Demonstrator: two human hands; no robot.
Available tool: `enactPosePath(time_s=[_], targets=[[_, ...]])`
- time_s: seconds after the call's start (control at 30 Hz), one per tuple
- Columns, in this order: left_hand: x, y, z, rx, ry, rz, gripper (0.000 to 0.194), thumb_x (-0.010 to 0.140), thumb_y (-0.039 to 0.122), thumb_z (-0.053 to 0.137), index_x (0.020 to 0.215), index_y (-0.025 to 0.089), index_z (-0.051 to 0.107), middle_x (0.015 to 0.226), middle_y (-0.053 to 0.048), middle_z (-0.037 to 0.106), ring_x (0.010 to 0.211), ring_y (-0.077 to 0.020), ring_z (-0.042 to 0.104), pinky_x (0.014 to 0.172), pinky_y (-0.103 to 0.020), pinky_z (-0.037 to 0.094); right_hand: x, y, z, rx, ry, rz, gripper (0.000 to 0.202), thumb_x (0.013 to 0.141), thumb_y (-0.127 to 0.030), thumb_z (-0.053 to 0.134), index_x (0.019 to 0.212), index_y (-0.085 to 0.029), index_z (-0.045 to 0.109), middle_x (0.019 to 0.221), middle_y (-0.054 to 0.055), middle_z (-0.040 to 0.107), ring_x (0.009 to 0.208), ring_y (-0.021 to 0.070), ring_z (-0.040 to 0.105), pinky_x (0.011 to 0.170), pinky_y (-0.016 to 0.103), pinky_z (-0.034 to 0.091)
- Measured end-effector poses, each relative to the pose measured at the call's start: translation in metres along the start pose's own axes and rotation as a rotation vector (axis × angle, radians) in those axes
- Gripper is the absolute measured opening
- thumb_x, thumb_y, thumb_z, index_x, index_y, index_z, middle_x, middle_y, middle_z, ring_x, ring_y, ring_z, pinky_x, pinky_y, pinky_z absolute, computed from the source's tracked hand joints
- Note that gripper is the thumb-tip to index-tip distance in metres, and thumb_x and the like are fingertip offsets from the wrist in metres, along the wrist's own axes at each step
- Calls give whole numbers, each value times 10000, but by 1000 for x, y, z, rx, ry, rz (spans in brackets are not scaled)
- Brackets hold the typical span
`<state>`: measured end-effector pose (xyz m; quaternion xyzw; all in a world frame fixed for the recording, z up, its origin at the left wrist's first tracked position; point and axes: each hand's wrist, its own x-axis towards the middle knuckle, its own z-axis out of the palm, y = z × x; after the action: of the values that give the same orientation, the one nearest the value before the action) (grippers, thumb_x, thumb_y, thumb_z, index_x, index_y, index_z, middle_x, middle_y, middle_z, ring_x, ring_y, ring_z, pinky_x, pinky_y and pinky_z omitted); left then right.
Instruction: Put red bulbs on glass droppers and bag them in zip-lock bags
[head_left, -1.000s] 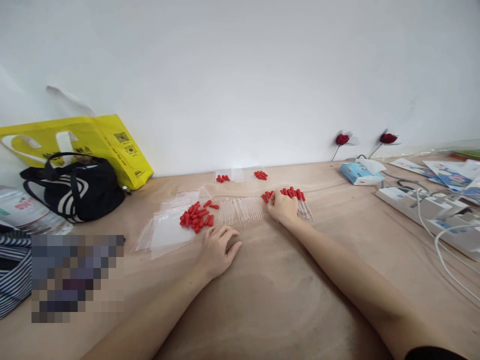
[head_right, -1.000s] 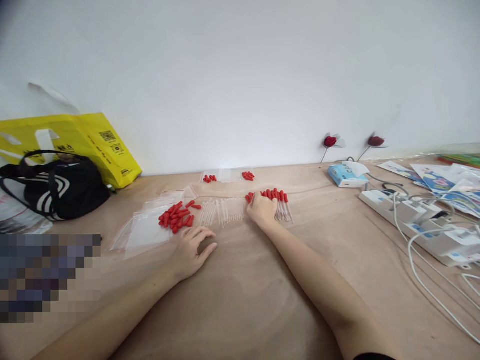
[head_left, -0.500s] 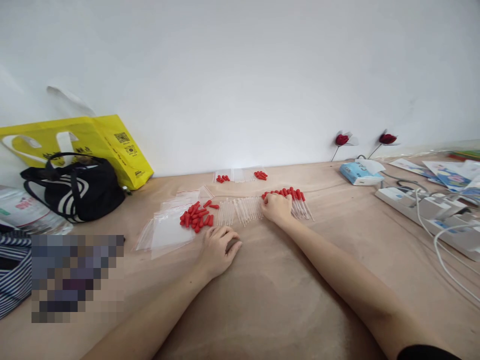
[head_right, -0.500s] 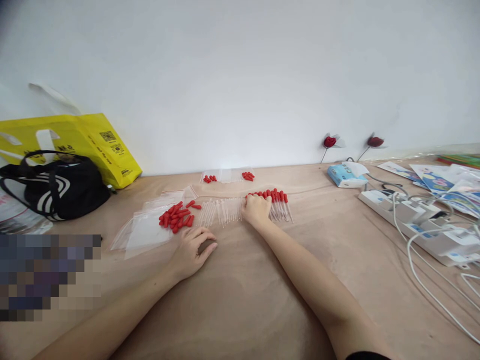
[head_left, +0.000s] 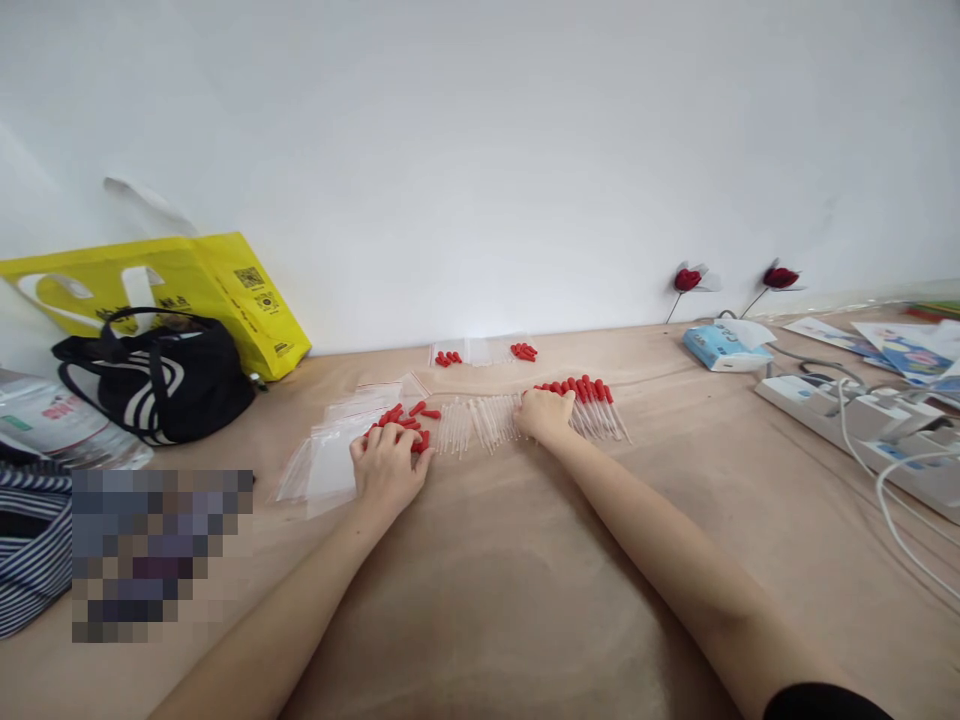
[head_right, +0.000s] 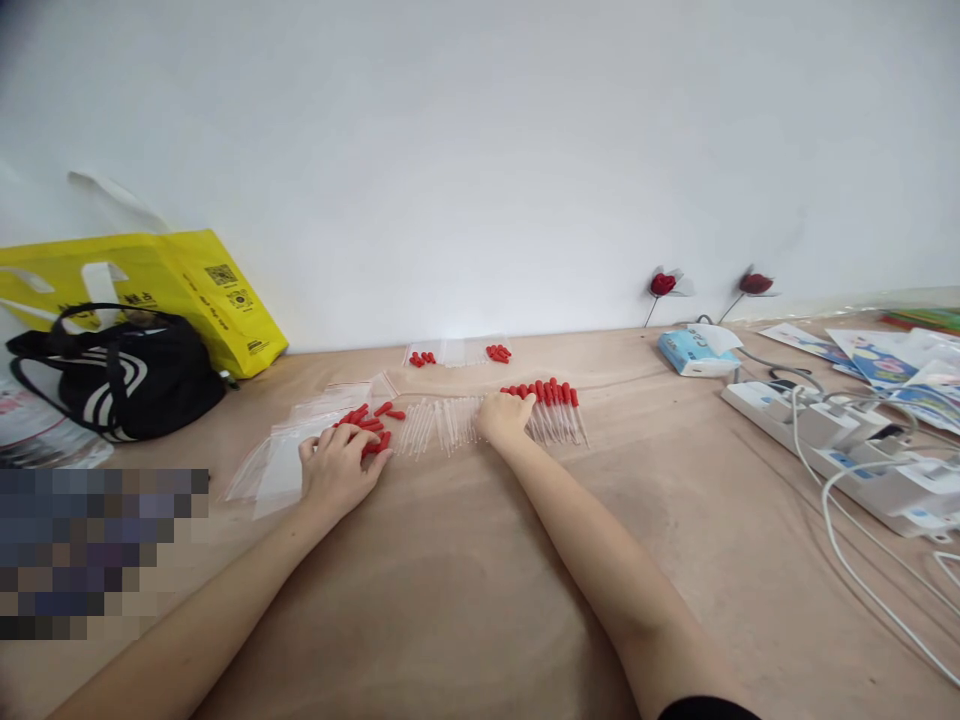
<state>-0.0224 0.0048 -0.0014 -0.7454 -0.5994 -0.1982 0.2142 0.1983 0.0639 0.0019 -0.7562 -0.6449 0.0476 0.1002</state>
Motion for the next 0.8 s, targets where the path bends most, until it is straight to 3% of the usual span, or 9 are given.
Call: enactPosePath(time_s=[0.23,0.43,0.57,0.67,0.8], targets=[[1,1,2,13,62,13,155,752,291,542,683,169,606,811,-74,608,822,-252,513,760,-419,261,-5,3,-2,9,101,-58,248,750,-239,423,786,-111,633,838,155,639,789,255,568,763,401,261],[-8,15,-12,-203,184,88,166,795,307,508,752,187,615,819,-58,617,833,-226,525,776,-398,277,-25,31,2,160,278,-369,257,841,-217,327,859,-103,557,868,132,624,792,212,551,670,299,307],[-19,30,-17,-475,7,239,158,809,307,490,792,213,616,828,-35,610,848,-194,525,764,-350,315,-51,62,10,314,332,-622,217,862,-208,326,885,-143,533,839,76,628,772,180,547,710,293,297],[-23,39,-18,-556,-160,306,132,801,290,497,801,219,608,851,-24,618,849,-184,527,789,-359,307,-72,78,12,354,337,-696,231,860,-184,343,989,-152,532,857,79,631,765,166,548,727,299,289],[-24,43,-19,-556,-228,297,129,780,304,522,830,218,605,903,-27,631,884,-196,534,833,-397,286,-90,81,8,331,281,-778,217,846,-168,378,956,-170,565,803,53,624,729,142,539,742,305,277]])
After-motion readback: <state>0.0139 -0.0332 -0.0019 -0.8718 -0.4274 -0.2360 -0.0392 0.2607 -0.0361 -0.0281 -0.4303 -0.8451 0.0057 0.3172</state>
